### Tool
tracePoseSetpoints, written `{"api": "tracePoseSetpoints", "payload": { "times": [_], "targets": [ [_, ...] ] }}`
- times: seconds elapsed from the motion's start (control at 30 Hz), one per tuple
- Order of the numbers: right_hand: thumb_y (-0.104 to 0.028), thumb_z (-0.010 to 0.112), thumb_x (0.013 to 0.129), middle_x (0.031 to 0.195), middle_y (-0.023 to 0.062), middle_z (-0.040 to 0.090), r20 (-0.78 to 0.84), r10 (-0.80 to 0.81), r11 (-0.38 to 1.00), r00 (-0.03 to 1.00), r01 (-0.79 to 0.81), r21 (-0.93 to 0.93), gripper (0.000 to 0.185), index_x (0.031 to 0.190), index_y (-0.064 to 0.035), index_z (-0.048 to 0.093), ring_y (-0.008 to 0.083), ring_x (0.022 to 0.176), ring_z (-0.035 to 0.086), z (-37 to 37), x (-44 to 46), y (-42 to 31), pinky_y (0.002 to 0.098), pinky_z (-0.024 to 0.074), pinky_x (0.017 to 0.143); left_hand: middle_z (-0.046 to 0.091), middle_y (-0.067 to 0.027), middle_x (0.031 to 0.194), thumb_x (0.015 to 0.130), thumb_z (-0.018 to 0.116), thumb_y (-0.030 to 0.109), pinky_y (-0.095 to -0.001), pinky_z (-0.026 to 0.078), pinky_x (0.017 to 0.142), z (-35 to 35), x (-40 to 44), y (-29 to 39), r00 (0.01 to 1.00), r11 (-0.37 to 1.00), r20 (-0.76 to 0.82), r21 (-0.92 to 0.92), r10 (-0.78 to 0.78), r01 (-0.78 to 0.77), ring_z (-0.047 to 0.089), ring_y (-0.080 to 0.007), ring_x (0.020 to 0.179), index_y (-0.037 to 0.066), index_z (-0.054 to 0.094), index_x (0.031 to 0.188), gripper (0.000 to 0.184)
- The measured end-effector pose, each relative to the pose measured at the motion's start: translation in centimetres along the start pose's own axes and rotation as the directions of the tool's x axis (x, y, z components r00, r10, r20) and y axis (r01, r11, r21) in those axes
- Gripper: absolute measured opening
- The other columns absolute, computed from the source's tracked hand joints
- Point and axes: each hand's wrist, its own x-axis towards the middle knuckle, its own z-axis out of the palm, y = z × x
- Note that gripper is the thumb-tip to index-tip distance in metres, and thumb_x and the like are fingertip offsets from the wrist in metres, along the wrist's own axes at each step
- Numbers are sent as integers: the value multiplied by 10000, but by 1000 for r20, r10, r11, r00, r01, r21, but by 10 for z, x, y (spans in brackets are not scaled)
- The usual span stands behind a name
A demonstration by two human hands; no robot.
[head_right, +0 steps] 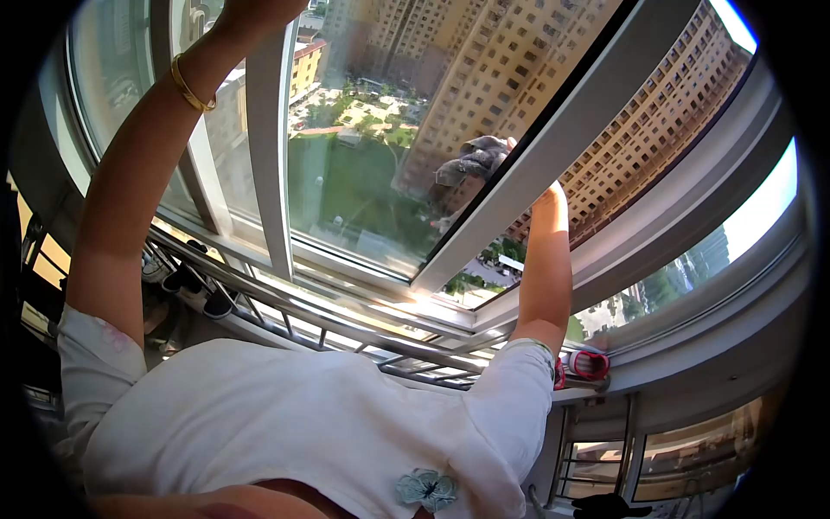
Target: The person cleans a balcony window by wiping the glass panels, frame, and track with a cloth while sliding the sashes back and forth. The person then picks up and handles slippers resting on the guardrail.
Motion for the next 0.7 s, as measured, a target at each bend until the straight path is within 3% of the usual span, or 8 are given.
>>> {"api": "tracePoseSetpoints", "payload": {
  "times": [0.17, 0.3, 0.37, 0.5, 0.53, 0.57, 0.6, 0.7],
  "targets": [
    [-366, 452, 993, 1046, 149, 668, -280, -733, 652, 620, 758, -31, 408, 1187, -27, 570, 244, 866, 666, -22, -40, -74, 361, 582, 716, 286, -276, 1499, 809, 498, -31, -455, 224, 1170, -7, 7, 8, 997, 998, 39, 4, -68, 68, 245, -434, 1407, -80, 300, 1438, 662],
    [-502, 409, 980, 1003, 206, 658, -197, -918, 391, 345, 874, -288, 591, 1141, 47, 559, 277, 835, 676, 57, -80, -107, 375, 595, 715, 301, -304, 1462, 779, 503, -26, -483, 243, 1154, -7, 8, 9, 999, 997, -2, -59, -42, 42, 247, -458, 1392, -112, 334, 1398, 647],
    [-523, 423, 974, 996, 216, 658, -294, -947, 227, -127, 383, -896, 619, 1128, 56, 579, 270, 792, 685, 157, -76, -113, 374, 580, 620, 265, -295, 1487, 775, 499, -23, -498, 234, 1154, -9, 8, 10, 997, 995, 43, -69, -63, 66, 219, -444, 1411, -108, 304, 1416, 675],
    [-515, 389, 990, 1002, 174, 656, 81, -993, -83, -82, 30, -996, 576, 1096, 5, 612, 300, 883, 674, 191, -3, -177, 409, 549, 780, 221, -272, 1522, 788, 496, 18, -510, 209, 1162, -16, 10, 13, 990, 990, 93, -87, -101, 109, 176, -421, 1438, -94, 271, 1440, 698],
    [-503, 375, 996, 1095, 182, 635, 39, -981, -57, 191, -89, -994, 549, 1080, -16, 614, 323, 1011, 643, 191, 18, -193, 498, 481, 910, 212, -265, 1529, 794, 494, 30, -511, 204, 1164, -15, 10, 12, 990, 988, 96, -102, -105, 115, 167, -416, 1443, -91, 265, 1443, 699],
    [-468, 391, 994, 1135, 189, 621, 548, -831, -445, -97, -476, -759, 499, 1019, -28, 625, 341, 1111, 590, 189, 55, -194, 579, 394, 961, 204, -259, 1537, 799, 492, 41, -511, 198, 1166, -14, 10, 10, 989, 986, 98, -118, -109, 120, 158, -411, 1448, -89, 260, 1447, 701],
    [-445, 424, 978, 1163, 198, 612, 381, -917, -388, 117, -475, -789, 460, 990, -29, 621, 370, 1186, 537, 231, 54, -173, 637, 308, 998, 197, -247, 1546, 810, 488, 74, -508, 191, 1171, -9, 6, 9, 993, 911, 112, 412, -31, -19, 140, -402, 1457, -77, 259, 1454, 700],
    [-394, 531, 934, 1249, 213, 555, 674, -738, -647, 40, -325, -690, 421, 1064, -1, 612, 414, 1316, 419, 283, 77, -85, 633, 314, 1026, 194, -235, 1552, 820, 513, 103, -515, 187, 1170, -8, 7, 7, 977, 982, 156, -102, -143, 160, 136, -390, 1461, -68, 255, 1461, 712]
  ]
}}
